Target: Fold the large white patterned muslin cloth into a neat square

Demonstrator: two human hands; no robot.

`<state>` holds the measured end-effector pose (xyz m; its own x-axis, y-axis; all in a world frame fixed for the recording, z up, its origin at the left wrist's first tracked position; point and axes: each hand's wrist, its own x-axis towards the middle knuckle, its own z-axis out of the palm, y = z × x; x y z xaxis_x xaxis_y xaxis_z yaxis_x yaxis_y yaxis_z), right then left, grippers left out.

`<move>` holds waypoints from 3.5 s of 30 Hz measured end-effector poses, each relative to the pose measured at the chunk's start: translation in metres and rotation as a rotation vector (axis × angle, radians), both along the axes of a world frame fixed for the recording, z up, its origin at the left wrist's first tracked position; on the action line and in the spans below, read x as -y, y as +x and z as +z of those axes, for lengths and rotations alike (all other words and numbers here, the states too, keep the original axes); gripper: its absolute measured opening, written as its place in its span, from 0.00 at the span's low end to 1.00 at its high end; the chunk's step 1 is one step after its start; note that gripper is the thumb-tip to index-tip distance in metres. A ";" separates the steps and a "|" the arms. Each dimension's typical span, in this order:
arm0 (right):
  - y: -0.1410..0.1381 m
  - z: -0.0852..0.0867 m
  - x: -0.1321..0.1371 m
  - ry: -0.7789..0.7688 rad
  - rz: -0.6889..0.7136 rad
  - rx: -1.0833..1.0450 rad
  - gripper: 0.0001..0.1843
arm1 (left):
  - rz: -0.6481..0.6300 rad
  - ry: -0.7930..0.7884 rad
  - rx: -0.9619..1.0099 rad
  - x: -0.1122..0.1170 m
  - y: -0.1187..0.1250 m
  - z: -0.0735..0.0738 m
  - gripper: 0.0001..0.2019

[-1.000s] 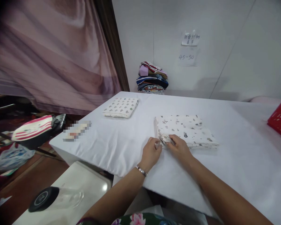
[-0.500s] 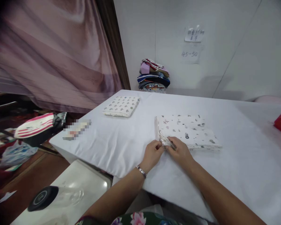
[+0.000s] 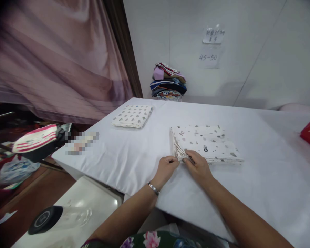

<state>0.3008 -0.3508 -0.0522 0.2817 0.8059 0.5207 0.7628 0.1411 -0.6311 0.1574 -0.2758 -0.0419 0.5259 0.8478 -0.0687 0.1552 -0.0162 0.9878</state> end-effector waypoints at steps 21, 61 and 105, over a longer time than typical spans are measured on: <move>0.003 -0.013 -0.001 0.022 0.051 0.131 0.15 | 0.039 0.523 -0.416 0.007 0.000 0.002 0.05; -0.002 0.007 -0.004 -0.088 -0.139 -0.008 0.17 | 0.051 0.603 -0.675 -0.002 0.008 0.002 0.08; 0.005 0.065 0.006 0.001 0.029 0.350 0.28 | -0.060 -0.311 0.395 0.001 0.010 0.077 0.29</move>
